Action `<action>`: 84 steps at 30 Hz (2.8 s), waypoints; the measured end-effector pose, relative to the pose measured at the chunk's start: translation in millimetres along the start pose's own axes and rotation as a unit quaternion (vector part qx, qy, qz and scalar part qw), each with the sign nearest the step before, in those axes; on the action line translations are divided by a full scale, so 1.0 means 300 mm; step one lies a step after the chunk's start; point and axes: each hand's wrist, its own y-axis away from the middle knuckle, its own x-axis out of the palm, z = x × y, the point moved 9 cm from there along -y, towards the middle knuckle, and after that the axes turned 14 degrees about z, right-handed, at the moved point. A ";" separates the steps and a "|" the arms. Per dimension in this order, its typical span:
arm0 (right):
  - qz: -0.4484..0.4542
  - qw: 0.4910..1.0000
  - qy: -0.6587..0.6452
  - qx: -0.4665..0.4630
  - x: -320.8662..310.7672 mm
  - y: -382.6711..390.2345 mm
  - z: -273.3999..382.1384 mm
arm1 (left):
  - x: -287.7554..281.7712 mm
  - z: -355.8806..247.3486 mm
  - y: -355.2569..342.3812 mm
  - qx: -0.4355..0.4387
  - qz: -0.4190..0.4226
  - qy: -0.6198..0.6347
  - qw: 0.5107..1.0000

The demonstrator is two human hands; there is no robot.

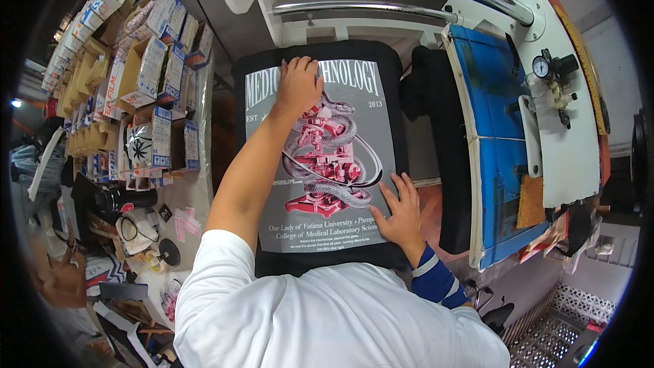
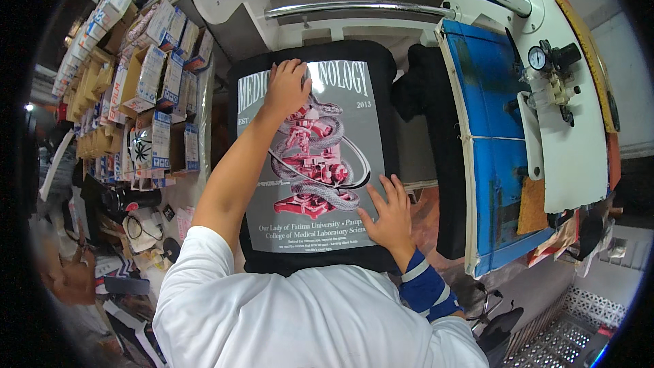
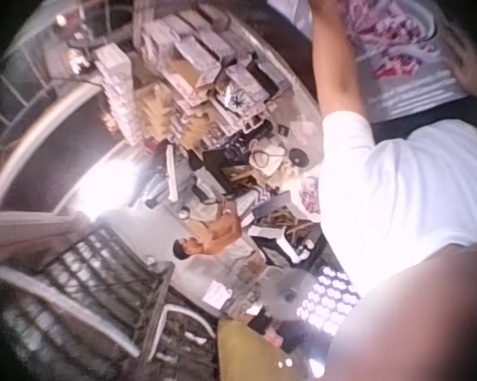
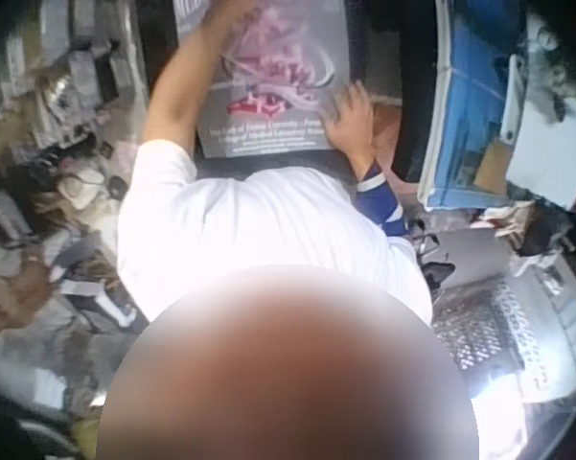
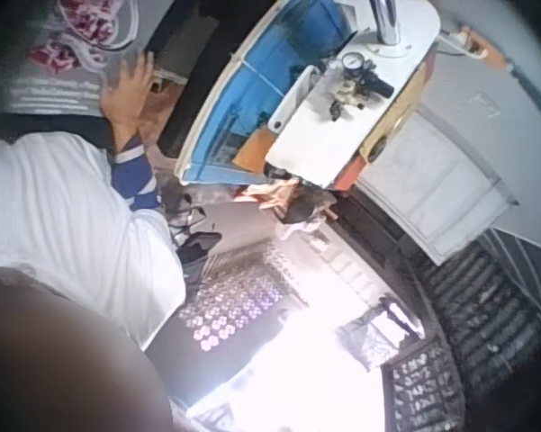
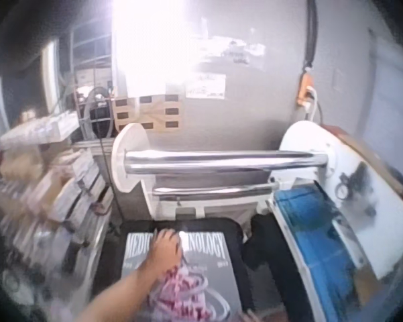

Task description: The person places black t-shirts onto a heat press, aligns a printed transfer sheet on the chest area, closes the press, then opens it to remove the finished shirt. The process is repeated for multiple shirts.

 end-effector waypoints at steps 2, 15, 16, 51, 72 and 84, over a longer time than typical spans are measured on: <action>-0.002 1.000 -0.001 -0.003 -0.006 -0.003 -0.002 | -0.002 0.001 -0.003 0.001 -0.017 0.005 1.000; -0.025 1.000 -0.011 0.001 -0.027 -0.006 -0.005 | -0.181 0.141 0.171 -0.038 -0.196 0.110 0.974; -0.024 1.000 -0.002 0.001 -0.046 -0.018 0.013 | -0.213 0.192 0.238 -0.055 -0.192 0.150 0.968; -0.120 0.640 -0.736 0.185 -0.057 -0.959 -0.752 | 0.072 0.891 0.606 -0.204 -0.206 0.772 0.566; -0.082 0.996 -0.009 -0.047 -0.055 -0.173 -0.039 | -0.168 0.022 1.066 -0.053 -0.002 0.207 0.977; -0.096 0.994 -0.028 -0.041 -0.055 -0.169 -0.029 | -0.204 0.000 1.051 -0.065 -0.012 0.169 0.983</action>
